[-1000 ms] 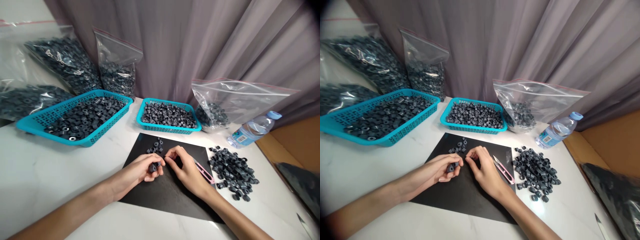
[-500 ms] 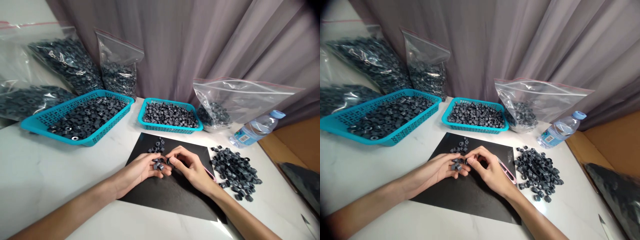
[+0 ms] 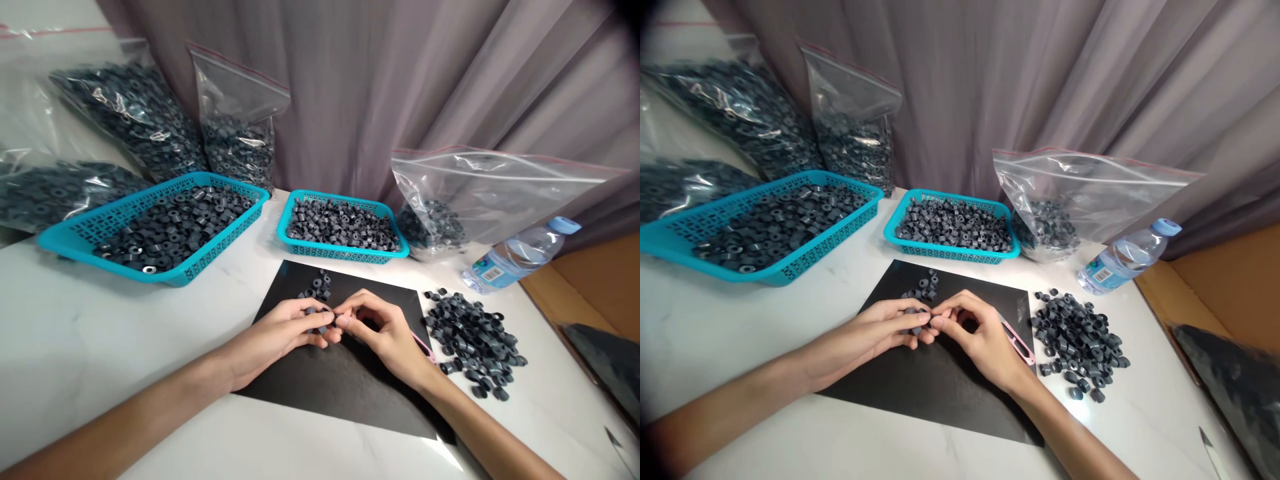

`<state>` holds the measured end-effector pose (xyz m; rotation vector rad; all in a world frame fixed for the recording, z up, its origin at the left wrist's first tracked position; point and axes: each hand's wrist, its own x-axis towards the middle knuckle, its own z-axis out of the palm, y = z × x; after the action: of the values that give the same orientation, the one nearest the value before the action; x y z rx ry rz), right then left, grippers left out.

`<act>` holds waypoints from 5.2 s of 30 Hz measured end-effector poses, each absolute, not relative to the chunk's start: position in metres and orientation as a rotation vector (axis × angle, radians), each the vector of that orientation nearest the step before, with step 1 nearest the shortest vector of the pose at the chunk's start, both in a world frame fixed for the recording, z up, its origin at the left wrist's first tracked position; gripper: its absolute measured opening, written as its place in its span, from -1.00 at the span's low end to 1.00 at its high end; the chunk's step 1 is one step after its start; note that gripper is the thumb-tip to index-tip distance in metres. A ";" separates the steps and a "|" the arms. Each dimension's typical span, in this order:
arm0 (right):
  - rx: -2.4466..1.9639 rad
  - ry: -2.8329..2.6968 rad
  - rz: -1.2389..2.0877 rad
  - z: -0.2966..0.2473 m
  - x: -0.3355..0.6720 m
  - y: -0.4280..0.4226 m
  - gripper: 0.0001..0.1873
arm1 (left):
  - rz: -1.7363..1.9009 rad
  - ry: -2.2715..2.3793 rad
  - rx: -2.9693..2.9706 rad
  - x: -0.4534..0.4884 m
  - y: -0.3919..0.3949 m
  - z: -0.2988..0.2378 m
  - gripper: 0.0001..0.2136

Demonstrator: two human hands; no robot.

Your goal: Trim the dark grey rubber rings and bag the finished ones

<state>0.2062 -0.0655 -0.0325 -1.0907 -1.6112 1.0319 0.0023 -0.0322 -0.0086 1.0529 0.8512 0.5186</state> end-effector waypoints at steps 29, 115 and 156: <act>-1.314 -2.388 1.246 0.012 0.265 -0.068 -0.80 | 0.588 0.817 0.901 0.002 -0.033 -0.002 -0.82; -1.145 -1.742 0.847 -0.034 0.212 -0.072 -0.90 | 0.523 0.743 0.881 0.012 -0.035 -0.004 -0.76; -1.496 -2.014 0.302 -0.037 0.162 -0.050 -0.85 | 0.736 1.012 1.193 -0.021 0.004 0.010 -0.66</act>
<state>0.1620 -0.0498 -0.0374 -1.4961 -2.0140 0.3021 -0.0206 0.0038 0.0098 1.1928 1.0124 0.7365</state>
